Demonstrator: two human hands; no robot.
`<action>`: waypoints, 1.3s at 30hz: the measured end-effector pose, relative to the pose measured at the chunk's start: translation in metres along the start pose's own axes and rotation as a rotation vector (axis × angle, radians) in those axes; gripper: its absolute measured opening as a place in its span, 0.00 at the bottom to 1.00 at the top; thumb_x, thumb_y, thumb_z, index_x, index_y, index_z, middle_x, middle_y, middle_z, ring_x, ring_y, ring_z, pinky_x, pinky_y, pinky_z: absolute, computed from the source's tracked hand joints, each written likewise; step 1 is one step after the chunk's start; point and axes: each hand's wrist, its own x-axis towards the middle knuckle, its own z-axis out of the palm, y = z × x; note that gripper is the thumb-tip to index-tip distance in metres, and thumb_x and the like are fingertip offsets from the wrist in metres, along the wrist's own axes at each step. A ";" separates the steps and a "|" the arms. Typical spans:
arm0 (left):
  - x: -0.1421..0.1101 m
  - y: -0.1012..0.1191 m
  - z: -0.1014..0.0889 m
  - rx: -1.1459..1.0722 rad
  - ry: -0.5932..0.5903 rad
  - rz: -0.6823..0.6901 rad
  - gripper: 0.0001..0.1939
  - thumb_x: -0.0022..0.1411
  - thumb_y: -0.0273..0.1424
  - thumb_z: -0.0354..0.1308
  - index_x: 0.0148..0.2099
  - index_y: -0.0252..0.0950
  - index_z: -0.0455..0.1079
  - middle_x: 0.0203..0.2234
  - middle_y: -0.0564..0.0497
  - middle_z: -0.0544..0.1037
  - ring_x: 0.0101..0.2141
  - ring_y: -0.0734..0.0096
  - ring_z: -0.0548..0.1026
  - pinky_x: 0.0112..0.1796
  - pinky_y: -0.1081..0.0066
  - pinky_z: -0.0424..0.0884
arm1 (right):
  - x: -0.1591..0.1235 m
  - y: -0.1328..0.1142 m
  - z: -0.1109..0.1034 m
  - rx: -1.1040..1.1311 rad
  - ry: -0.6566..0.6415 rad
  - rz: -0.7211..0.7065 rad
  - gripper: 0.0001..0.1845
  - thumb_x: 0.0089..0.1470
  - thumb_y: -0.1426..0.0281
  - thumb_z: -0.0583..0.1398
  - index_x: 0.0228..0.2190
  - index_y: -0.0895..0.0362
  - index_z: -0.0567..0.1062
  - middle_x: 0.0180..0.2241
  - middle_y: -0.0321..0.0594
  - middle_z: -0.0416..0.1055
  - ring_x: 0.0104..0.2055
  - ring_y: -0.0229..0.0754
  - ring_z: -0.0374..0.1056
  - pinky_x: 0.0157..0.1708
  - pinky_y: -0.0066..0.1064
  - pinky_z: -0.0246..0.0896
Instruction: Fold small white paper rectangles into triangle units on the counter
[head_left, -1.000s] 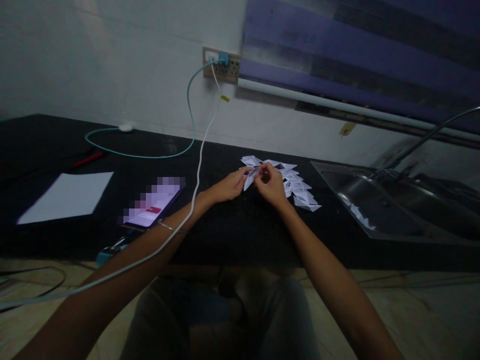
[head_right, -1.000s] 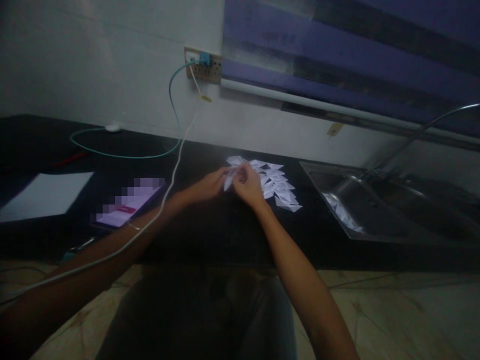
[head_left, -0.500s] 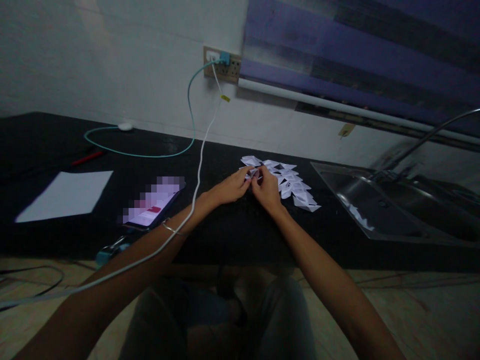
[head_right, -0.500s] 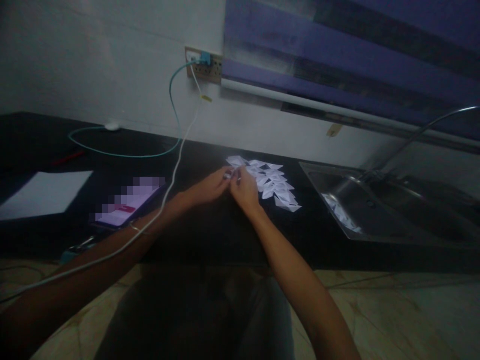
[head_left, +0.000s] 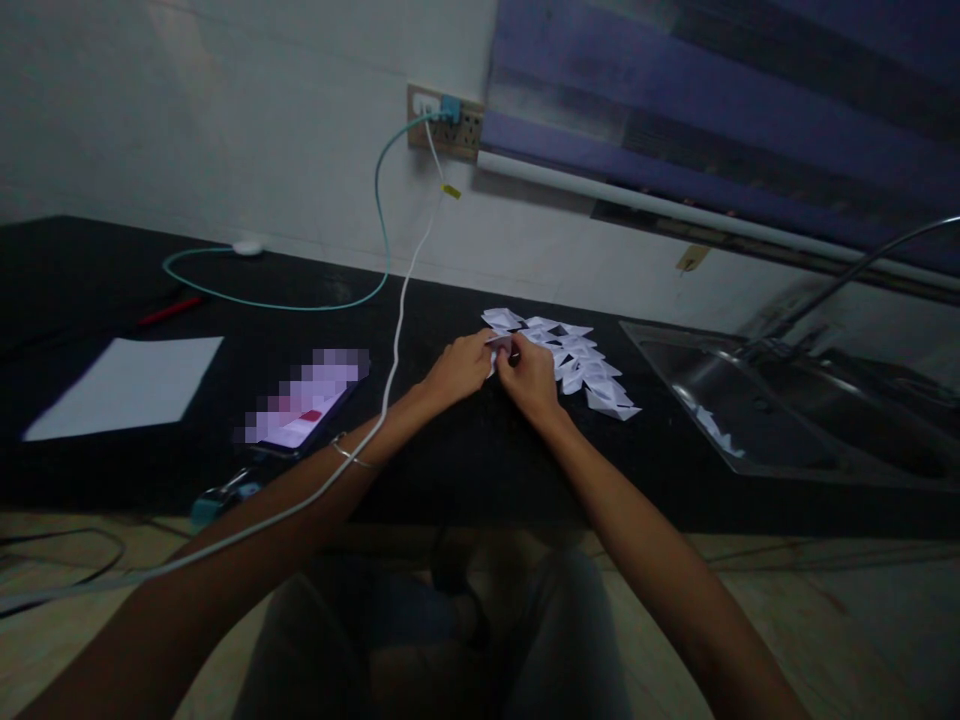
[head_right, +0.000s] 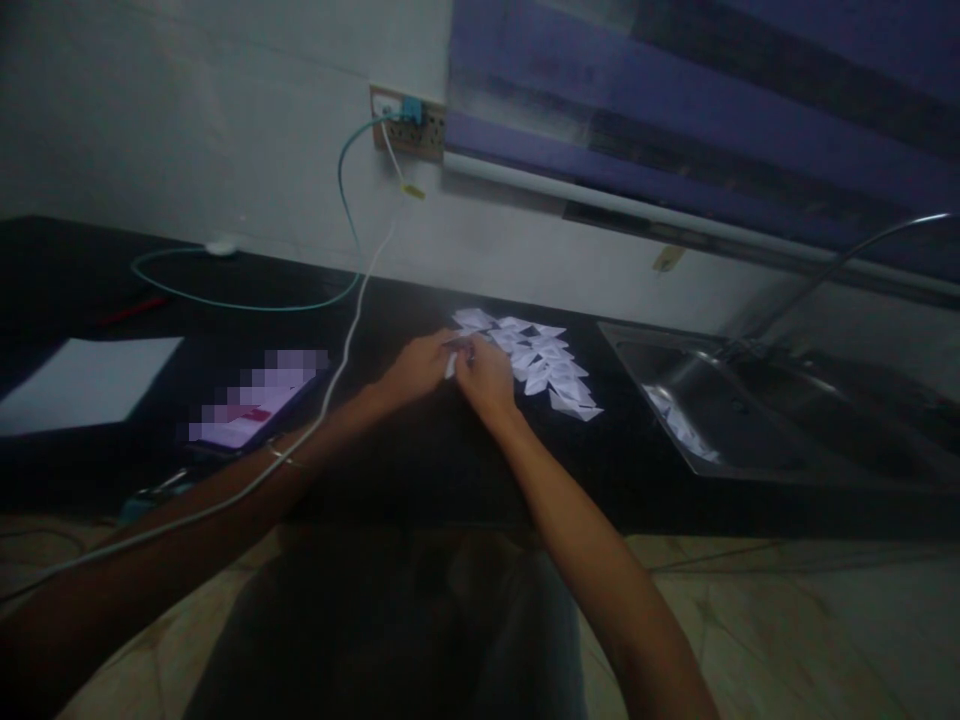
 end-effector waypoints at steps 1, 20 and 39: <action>0.002 -0.002 0.000 -0.008 0.009 -0.003 0.12 0.67 0.28 0.54 0.50 0.38 0.74 0.44 0.42 0.81 0.49 0.56 0.76 0.47 0.63 0.71 | 0.000 0.001 0.000 0.007 0.006 0.018 0.06 0.59 0.71 0.58 0.34 0.54 0.76 0.28 0.43 0.76 0.31 0.48 0.70 0.35 0.38 0.61; 0.007 -0.010 -0.006 -0.928 -0.221 -0.387 0.16 0.64 0.38 0.65 0.50 0.34 0.76 0.37 0.43 0.82 0.39 0.66 0.80 0.42 0.67 0.75 | 0.000 0.009 -0.007 0.170 0.058 -0.128 0.17 0.58 0.74 0.59 0.43 0.49 0.83 0.39 0.43 0.78 0.39 0.49 0.72 0.44 0.45 0.68; 0.006 -0.009 -0.021 -0.564 -0.234 -0.257 0.18 0.66 0.41 0.65 0.48 0.30 0.80 0.41 0.38 0.84 0.35 0.69 0.82 0.31 0.75 0.70 | 0.009 0.024 -0.005 0.889 -0.168 0.479 0.20 0.40 0.56 0.74 0.33 0.55 0.83 0.28 0.38 0.79 0.27 0.38 0.71 0.30 0.33 0.69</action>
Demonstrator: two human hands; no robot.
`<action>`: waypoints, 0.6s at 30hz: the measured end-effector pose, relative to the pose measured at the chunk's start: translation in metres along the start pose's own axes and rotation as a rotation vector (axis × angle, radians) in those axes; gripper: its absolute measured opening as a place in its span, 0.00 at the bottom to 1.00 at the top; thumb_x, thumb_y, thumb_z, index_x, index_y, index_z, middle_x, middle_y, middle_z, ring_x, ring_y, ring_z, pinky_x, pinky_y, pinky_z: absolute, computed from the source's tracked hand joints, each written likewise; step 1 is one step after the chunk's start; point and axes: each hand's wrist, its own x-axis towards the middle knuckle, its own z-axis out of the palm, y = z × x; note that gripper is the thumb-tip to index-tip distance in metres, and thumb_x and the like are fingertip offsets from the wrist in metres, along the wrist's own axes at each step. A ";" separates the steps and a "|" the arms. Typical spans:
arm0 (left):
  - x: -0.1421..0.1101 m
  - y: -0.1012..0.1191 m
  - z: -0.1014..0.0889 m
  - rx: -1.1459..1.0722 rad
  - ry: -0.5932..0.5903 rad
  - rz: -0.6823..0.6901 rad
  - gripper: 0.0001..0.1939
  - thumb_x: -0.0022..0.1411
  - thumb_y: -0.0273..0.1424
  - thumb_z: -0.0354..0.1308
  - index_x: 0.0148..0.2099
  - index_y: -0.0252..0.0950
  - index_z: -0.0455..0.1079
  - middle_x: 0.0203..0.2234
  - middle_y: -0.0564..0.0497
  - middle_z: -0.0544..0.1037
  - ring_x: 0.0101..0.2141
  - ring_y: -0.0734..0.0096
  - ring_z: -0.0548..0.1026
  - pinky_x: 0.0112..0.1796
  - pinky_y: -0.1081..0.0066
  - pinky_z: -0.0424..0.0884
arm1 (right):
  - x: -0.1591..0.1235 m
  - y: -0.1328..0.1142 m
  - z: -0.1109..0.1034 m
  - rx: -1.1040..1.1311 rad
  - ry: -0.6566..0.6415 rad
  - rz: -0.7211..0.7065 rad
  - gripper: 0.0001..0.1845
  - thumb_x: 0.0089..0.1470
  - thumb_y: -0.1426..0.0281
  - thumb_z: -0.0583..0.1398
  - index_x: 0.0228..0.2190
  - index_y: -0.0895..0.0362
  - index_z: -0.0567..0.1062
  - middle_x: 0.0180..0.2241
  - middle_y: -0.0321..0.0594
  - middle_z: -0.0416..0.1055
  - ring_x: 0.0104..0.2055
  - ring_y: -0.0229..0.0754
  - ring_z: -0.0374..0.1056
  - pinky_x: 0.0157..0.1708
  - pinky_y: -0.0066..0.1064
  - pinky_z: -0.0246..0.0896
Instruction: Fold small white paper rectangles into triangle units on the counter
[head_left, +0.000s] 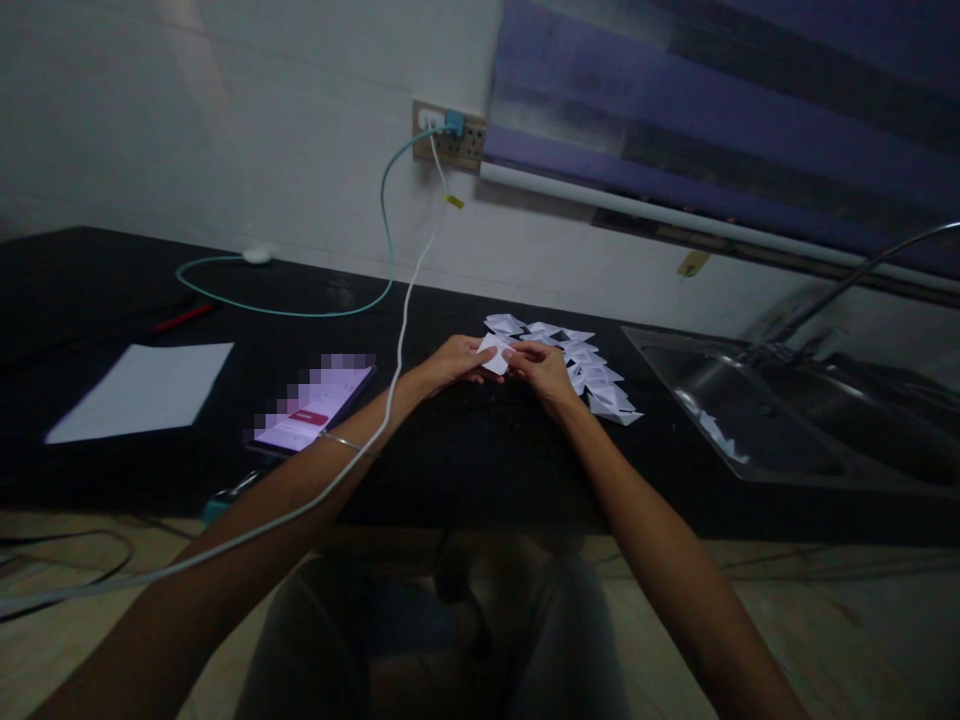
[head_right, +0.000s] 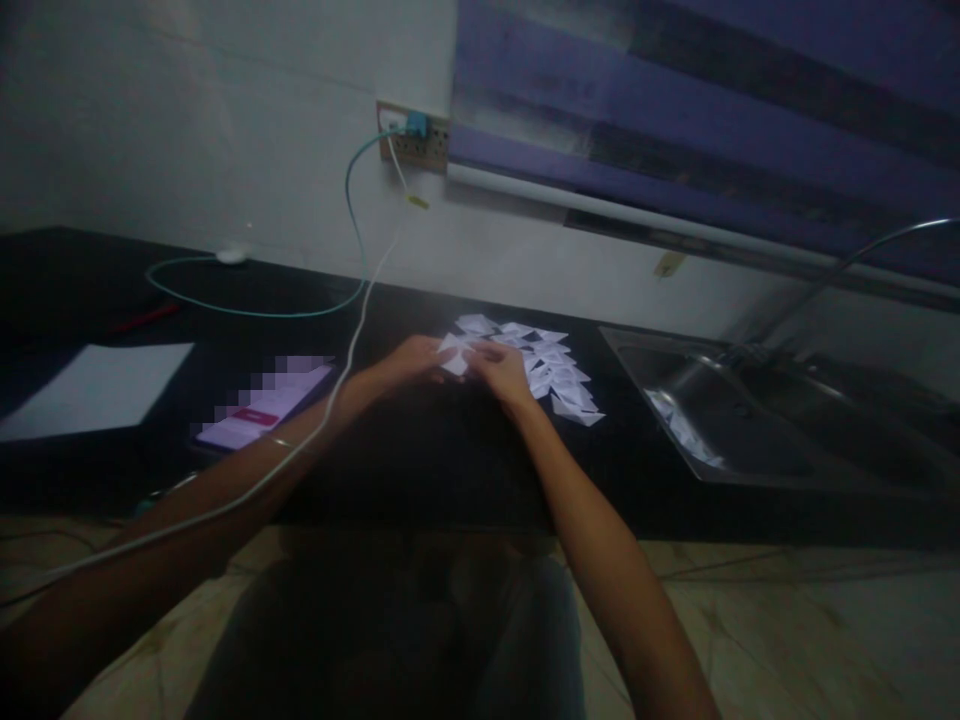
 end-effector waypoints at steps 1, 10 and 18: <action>0.001 -0.001 -0.001 -0.008 -0.005 -0.003 0.19 0.67 0.43 0.64 0.48 0.30 0.79 0.41 0.37 0.84 0.35 0.69 0.83 0.31 0.75 0.70 | 0.000 0.000 -0.001 0.020 0.012 0.007 0.20 0.39 0.57 0.75 0.33 0.56 0.83 0.29 0.38 0.79 0.27 0.38 0.71 0.30 0.33 0.69; 0.010 -0.006 -0.004 0.209 -0.020 -0.012 0.21 0.73 0.42 0.57 0.46 0.27 0.78 0.35 0.37 0.85 0.29 0.71 0.82 0.28 0.75 0.68 | 0.000 -0.001 -0.007 0.024 -0.031 0.103 0.19 0.44 0.52 0.72 0.27 0.56 0.82 0.23 0.35 0.73 0.25 0.35 0.67 0.28 0.30 0.66; 0.007 -0.005 -0.005 0.250 -0.077 0.063 0.21 0.73 0.42 0.55 0.49 0.27 0.78 0.35 0.37 0.85 0.29 0.70 0.83 0.25 0.76 0.64 | 0.001 -0.004 -0.010 -0.023 0.008 0.047 0.16 0.40 0.57 0.74 0.25 0.56 0.83 0.23 0.37 0.76 0.26 0.37 0.67 0.28 0.30 0.61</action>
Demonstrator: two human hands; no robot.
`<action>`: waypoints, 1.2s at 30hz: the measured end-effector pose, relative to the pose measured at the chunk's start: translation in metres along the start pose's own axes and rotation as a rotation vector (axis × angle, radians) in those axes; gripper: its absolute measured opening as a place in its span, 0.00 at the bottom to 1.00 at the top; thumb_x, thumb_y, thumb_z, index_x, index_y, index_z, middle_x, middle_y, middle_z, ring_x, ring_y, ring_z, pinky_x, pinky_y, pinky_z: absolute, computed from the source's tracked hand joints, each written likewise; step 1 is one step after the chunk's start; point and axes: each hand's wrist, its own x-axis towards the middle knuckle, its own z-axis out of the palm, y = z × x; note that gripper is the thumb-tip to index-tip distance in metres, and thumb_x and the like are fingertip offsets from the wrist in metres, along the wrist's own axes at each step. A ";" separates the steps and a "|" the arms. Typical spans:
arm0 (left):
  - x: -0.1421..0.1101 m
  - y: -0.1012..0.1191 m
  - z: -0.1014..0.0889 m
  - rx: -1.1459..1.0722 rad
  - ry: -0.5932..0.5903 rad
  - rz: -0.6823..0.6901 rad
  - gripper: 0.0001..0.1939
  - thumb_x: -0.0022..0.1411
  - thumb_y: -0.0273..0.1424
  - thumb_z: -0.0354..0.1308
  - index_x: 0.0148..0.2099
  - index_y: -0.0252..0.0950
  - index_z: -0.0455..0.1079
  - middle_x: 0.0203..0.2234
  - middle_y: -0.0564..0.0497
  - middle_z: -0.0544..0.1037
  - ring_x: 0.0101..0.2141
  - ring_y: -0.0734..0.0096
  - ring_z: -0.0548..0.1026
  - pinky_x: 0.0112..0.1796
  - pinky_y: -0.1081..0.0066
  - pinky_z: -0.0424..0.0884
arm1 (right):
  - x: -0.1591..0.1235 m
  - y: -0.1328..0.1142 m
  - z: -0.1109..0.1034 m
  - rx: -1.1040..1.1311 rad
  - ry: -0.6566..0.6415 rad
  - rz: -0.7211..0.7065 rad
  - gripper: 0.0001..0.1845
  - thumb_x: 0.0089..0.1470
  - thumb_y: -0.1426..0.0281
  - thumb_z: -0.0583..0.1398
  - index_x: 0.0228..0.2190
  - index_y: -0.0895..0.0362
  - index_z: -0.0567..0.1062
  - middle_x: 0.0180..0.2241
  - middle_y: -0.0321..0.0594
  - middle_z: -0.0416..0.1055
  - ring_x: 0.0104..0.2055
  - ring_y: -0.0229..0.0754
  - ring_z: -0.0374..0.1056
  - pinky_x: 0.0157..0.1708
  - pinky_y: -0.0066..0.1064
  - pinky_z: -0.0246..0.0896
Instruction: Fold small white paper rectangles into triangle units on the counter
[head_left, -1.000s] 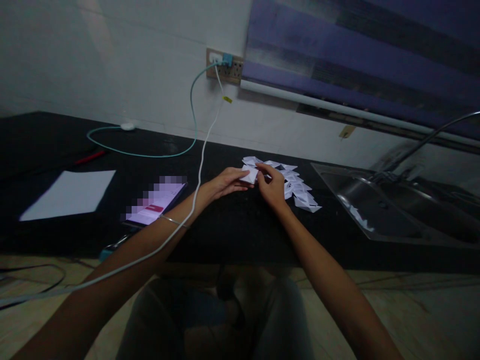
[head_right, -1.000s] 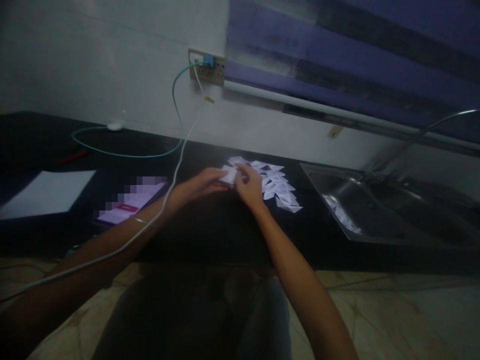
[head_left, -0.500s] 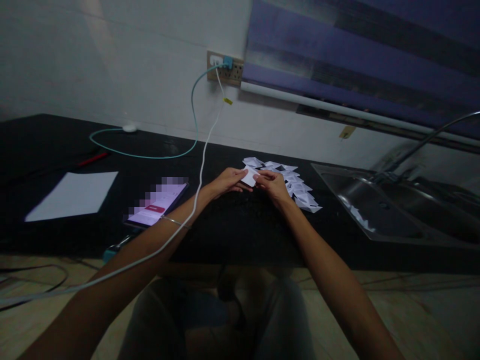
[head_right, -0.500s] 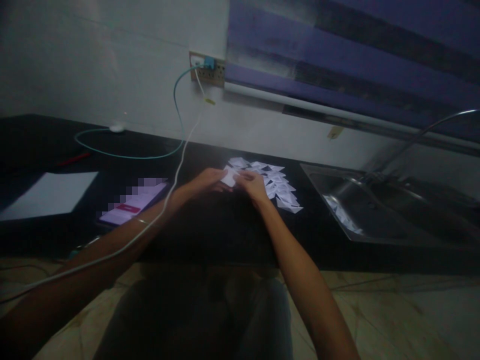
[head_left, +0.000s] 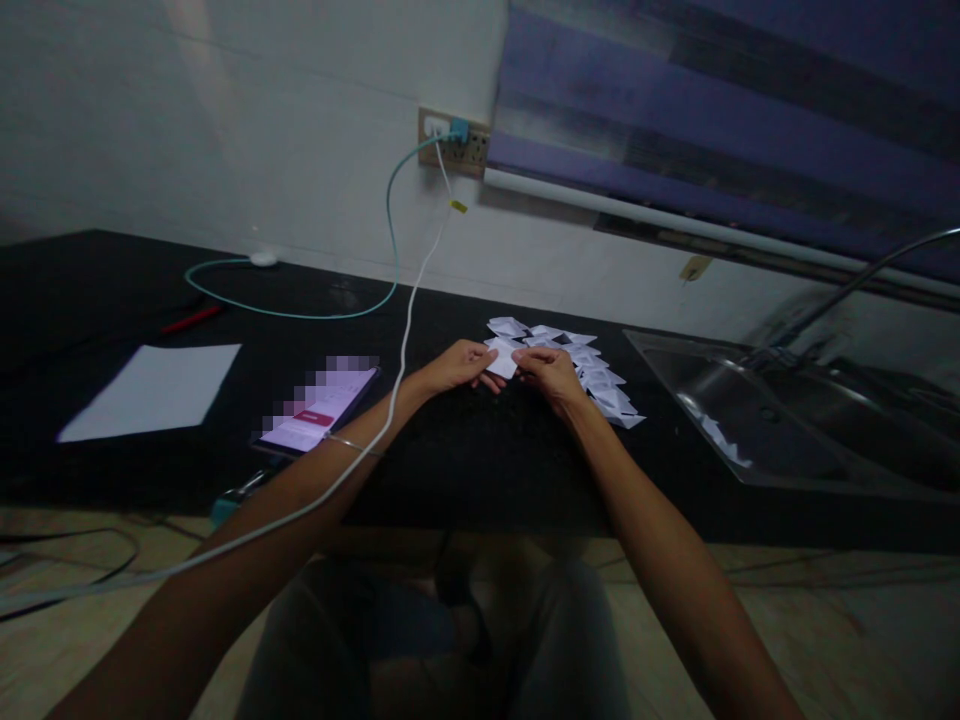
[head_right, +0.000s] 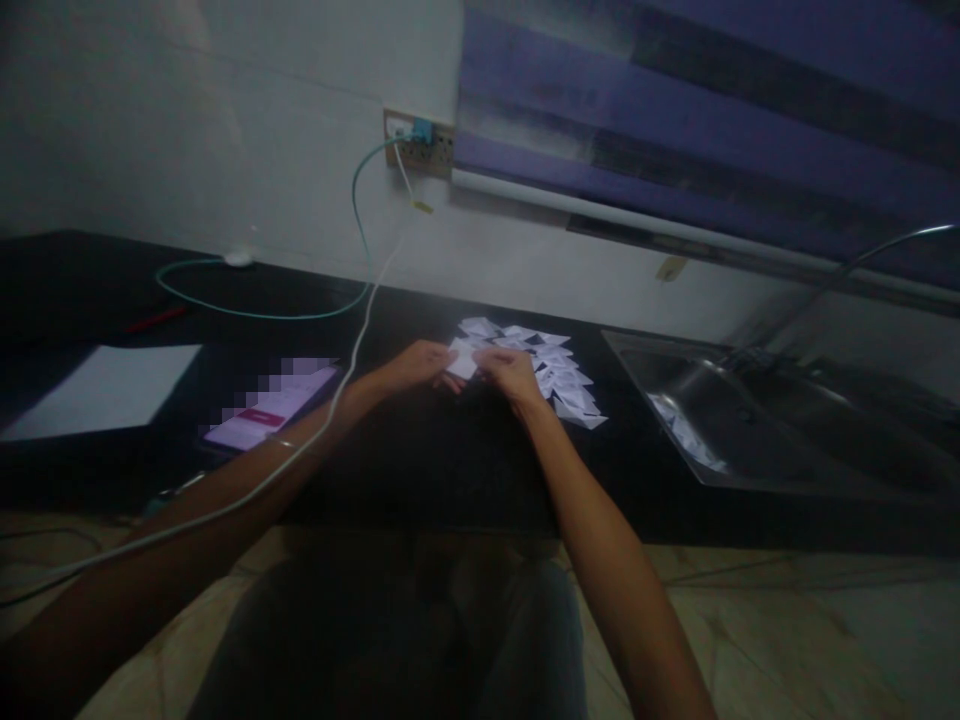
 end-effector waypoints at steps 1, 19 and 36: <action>0.000 0.001 0.000 -0.001 0.009 0.000 0.22 0.73 0.42 0.55 0.48 0.27 0.78 0.34 0.37 0.85 0.28 0.70 0.82 0.24 0.75 0.64 | 0.000 0.000 0.000 -0.014 0.003 -0.015 0.16 0.40 0.57 0.74 0.25 0.56 0.83 0.23 0.37 0.76 0.25 0.37 0.67 0.28 0.31 0.60; -0.002 0.002 0.015 0.037 0.018 0.073 0.18 0.74 0.41 0.53 0.35 0.34 0.69 0.13 0.56 0.70 0.12 0.78 0.68 0.17 0.78 0.61 | 0.001 0.004 0.005 -0.185 -0.080 -0.189 0.20 0.48 0.51 0.70 0.25 0.57 0.81 0.22 0.37 0.74 0.23 0.37 0.65 0.26 0.31 0.57; -0.008 0.016 0.019 -0.211 -0.004 -0.021 0.25 0.57 0.33 0.67 0.54 0.32 0.66 0.26 0.49 0.80 0.24 0.70 0.79 0.21 0.75 0.60 | 0.002 0.004 0.009 -0.151 0.037 -0.287 0.19 0.49 0.52 0.70 0.32 0.55 0.83 0.29 0.40 0.79 0.30 0.41 0.71 0.34 0.36 0.68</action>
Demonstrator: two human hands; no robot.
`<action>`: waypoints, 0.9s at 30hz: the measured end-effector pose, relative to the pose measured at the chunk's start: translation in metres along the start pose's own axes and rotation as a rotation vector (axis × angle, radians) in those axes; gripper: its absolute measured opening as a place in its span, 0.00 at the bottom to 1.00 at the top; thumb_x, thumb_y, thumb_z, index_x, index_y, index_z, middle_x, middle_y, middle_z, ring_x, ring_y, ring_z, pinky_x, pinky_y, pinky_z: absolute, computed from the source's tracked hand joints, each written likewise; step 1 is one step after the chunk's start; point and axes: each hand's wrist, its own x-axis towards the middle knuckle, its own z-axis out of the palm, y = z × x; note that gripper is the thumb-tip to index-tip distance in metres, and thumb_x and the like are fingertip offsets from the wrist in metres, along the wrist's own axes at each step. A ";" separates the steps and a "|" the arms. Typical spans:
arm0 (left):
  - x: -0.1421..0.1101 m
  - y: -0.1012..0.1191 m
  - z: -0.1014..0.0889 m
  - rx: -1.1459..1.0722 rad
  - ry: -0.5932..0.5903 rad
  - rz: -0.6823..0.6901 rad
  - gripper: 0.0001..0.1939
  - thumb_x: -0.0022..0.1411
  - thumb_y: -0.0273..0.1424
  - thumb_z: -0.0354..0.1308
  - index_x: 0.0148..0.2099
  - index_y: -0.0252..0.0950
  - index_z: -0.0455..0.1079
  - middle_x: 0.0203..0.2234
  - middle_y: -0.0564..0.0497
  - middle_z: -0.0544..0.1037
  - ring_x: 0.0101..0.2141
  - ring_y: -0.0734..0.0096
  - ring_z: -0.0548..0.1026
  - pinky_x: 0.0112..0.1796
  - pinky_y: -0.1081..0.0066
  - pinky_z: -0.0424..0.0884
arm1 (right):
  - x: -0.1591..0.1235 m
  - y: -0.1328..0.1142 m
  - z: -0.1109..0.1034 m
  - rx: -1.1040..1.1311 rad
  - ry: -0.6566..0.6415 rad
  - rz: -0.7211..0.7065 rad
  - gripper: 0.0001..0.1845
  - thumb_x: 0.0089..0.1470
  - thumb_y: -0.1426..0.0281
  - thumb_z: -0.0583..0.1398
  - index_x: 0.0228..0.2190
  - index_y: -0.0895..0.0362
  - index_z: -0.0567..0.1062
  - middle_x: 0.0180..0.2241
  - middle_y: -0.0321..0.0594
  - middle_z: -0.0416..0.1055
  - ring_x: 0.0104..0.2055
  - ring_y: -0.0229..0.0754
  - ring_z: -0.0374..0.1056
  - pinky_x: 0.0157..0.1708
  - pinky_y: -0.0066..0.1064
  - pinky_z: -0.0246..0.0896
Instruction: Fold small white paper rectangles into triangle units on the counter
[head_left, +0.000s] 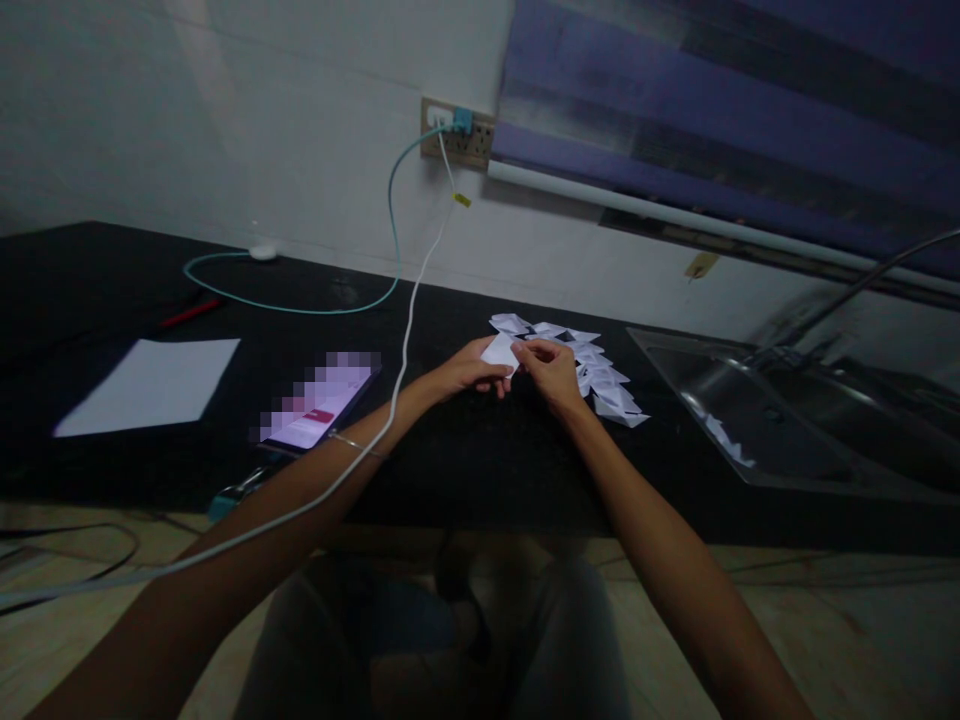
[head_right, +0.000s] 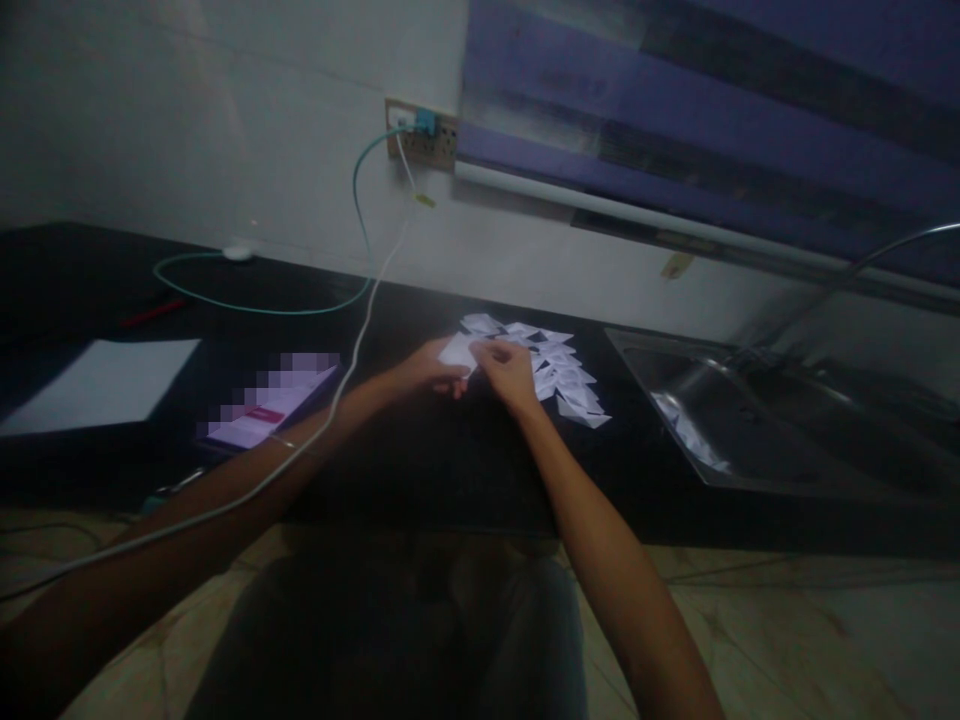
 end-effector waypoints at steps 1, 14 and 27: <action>0.001 -0.001 -0.001 -0.014 -0.002 0.006 0.25 0.56 0.32 0.67 0.54 0.32 0.65 0.26 0.49 0.80 0.24 0.69 0.80 0.21 0.75 0.60 | -0.001 -0.002 0.000 0.002 -0.002 0.007 0.19 0.49 0.52 0.70 0.33 0.55 0.83 0.29 0.39 0.79 0.30 0.42 0.71 0.34 0.36 0.68; 0.005 0.002 -0.006 -0.074 0.173 0.130 0.43 0.56 0.31 0.67 0.69 0.41 0.53 0.37 0.47 0.83 0.26 0.71 0.80 0.20 0.76 0.63 | 0.002 -0.006 -0.015 0.143 0.033 -0.019 0.12 0.52 0.59 0.69 0.37 0.50 0.85 0.35 0.39 0.79 0.31 0.39 0.70 0.37 0.37 0.68; 0.003 0.001 -0.014 0.097 0.292 0.216 0.14 0.59 0.38 0.67 0.42 0.34 0.77 0.30 0.45 0.81 0.31 0.70 0.79 0.23 0.75 0.65 | -0.002 -0.012 -0.013 0.265 -0.146 0.148 0.20 0.45 0.56 0.73 0.40 0.49 0.83 0.44 0.40 0.79 0.39 0.42 0.74 0.37 0.35 0.72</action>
